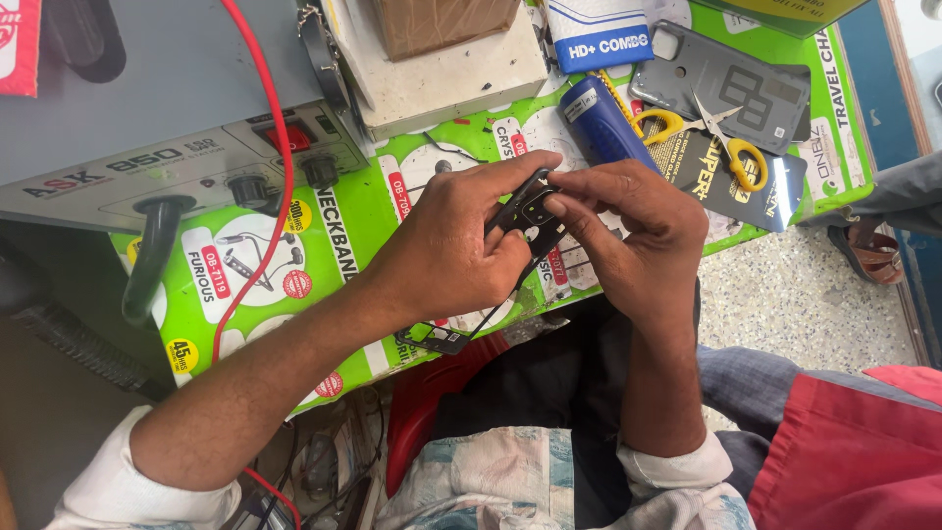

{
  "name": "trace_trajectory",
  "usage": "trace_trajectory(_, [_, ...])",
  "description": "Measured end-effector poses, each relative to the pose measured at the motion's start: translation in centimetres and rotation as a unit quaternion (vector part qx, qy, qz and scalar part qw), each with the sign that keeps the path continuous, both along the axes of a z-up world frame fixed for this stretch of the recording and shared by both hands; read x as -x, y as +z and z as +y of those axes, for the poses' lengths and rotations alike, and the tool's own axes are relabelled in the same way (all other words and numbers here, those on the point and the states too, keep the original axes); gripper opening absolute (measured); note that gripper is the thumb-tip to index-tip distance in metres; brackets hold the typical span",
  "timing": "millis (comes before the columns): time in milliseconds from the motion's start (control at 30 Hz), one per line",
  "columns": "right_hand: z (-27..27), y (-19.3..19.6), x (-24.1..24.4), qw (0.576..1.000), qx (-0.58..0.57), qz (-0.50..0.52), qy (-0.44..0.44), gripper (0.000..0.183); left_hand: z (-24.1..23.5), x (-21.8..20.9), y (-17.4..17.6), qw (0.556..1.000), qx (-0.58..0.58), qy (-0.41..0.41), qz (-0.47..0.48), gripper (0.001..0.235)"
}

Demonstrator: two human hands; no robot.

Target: The person is seated at a cluttered workbench, handling a black smartphone and a small black electronic component. They manipulate the component with their hands, then pick up the smartphone and inspect its back. The person then opens a plastic compartment box containing various electronic parts and searches through it, picking up and examining small items.

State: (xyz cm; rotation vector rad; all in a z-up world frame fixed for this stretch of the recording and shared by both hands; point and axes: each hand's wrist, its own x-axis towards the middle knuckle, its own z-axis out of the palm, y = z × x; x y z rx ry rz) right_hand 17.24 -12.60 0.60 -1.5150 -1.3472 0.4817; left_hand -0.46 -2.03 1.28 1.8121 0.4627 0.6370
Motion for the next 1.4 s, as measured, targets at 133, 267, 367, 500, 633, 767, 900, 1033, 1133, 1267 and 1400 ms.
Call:
trace_trajectory(133, [0.1,-0.2,0.0,0.999,-0.007,-0.034,-0.01,0.022,0.0,0.0,0.0,1.0,0.001,0.0,0.002,0.054])
trace_trajectory(267, [0.0,-1.3,0.0,0.998,-0.059,0.003,-0.021,0.023,-0.1,-0.1,0.2,1.0,0.003,0.008,-0.011,0.044])
trace_trajectory(367, [0.0,-2.4,-0.5,0.998,-0.057,0.03,-0.023,0.03,-0.2,0.0,0.5,0.999,0.054,0.003,0.002,0.038])
trace_trajectory(500, [0.2,-3.1,-1.3,0.98,-0.019,0.197,0.024,0.03,0.1,-0.1,0.2,0.988,0.151,-0.025,-0.023,0.034])
trace_trajectory(633, [0.5,-2.4,-1.8,0.943,0.034,0.316,0.093,0.045,0.6,-0.3,-0.9,0.965,0.245,-0.036,-0.089,0.031])
trace_trajectory(767, [0.6,-2.6,-1.5,0.943,0.03,0.324,0.073,0.043,0.5,-0.1,-1.5,0.955,0.278,-0.044,-0.098,0.032])
trace_trajectory(900, [0.3,-2.9,-1.5,0.944,0.032,0.327,0.034,0.039,0.1,-0.1,-1.3,0.958,0.266,-0.037,-0.099,0.032])
trace_trajectory(1033, [0.3,-3.0,-1.1,0.946,0.008,0.323,0.023,0.036,-0.2,-0.1,-0.7,0.977,0.186,-0.011,-0.1,0.032])
trace_trajectory(1133, [0.2,-3.1,-0.9,0.943,-0.001,0.331,0.024,0.036,-0.2,-0.1,-0.1,0.991,0.099,0.005,-0.091,0.027])
trace_trajectory(1267, [-0.3,-3.9,-0.2,0.948,-0.04,0.315,0.021,0.032,-0.3,0.0,0.4,0.997,0.039,0.027,-0.056,0.021])
trace_trajectory(1400, [-0.4,-4.0,-0.1,0.948,-0.033,0.315,0.03,0.033,-0.4,0.2,0.5,0.998,0.01,0.035,-0.053,0.021])
